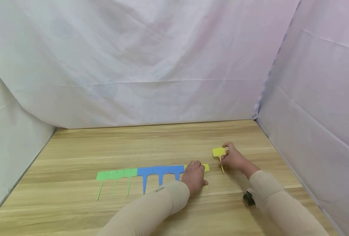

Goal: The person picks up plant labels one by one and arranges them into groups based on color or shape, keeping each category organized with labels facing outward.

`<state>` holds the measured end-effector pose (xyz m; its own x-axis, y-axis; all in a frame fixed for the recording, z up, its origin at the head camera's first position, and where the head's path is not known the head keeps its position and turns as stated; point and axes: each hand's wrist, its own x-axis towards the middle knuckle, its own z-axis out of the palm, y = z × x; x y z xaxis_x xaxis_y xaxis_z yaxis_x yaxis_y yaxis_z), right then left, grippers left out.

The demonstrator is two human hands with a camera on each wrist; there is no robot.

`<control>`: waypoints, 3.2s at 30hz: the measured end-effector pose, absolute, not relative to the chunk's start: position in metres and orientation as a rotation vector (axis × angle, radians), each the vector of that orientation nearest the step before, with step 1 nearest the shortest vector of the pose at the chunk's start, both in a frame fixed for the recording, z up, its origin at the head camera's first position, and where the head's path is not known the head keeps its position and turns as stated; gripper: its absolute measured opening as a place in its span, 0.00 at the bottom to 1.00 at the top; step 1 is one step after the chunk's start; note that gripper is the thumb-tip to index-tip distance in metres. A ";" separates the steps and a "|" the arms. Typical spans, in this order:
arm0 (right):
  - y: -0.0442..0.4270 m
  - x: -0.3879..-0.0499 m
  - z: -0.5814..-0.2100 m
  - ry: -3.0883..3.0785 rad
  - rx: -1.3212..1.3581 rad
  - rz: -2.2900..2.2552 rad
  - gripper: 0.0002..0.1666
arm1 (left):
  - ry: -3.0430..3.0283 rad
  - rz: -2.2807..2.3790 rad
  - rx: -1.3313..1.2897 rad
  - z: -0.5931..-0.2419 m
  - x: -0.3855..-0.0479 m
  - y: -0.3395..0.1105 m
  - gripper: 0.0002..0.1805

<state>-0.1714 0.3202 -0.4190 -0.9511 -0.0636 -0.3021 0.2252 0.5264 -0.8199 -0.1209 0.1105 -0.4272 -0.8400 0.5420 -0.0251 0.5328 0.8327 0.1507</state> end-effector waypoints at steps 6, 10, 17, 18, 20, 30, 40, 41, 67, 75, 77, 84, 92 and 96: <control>0.315 -0.157 -0.419 2.480 0.089 -1.399 0.49 | 2.940 0.211 0.862 -0.428 -0.120 0.111 0.26; 0.312 -0.150 -0.418 2.486 0.090 -1.424 0.49 | 2.940 0.227 0.875 -0.430 -0.121 0.111 0.25; 0.307 -0.137 -0.415 2.480 0.075 -1.403 0.48 | 2.951 0.243 0.884 -0.431 -0.121 0.111 0.24; 0.306 -0.136 -0.415 2.480 0.064 -1.397 0.48 | 2.952 0.238 0.885 -0.431 -0.121 0.111 0.24; 0.305 -0.135 -0.416 2.476 0.066 -1.400 0.47 | 2.953 0.239 0.888 -0.430 -0.121 0.111 0.24; 0.301 -0.129 -0.417 2.469 0.045 -1.376 0.47 | 2.965 0.234 0.884 -0.431 -0.121 0.110 0.24; 0.298 -0.123 -0.419 2.487 0.069 -1.350 0.47 | 2.927 0.232 0.875 -0.426 -0.120 0.110 0.24; 0.298 -0.122 -0.419 2.490 0.055 -1.347 0.47 | 2.923 0.231 0.874 -0.426 -0.120 0.110 0.24; 0.290 -0.115 -0.423 2.612 0.040 -1.229 0.44 | 2.925 0.230 0.867 -0.426 -0.119 0.111 0.24; 0.290 -0.113 -0.422 2.725 -0.005 -1.110 0.42 | 2.930 0.229 0.875 -0.426 -0.119 0.111 0.24; 0.290 -0.113 -0.422 2.742 -0.007 -1.078 0.42 | 2.928 0.230 0.877 -0.426 -0.119 0.111 0.24; 0.289 -0.115 -0.422 2.757 0.012 -1.025 0.42 | 2.939 0.212 0.882 -0.425 -0.118 0.109 0.24; 0.290 -0.117 -0.423 2.770 0.007 -0.971 0.42 | 2.935 0.228 0.878 -0.425 -0.118 0.109 0.23; 0.290 -0.118 -0.424 2.785 -0.002 -0.940 0.42 | 2.934 0.211 0.878 -0.426 -0.119 0.109 0.24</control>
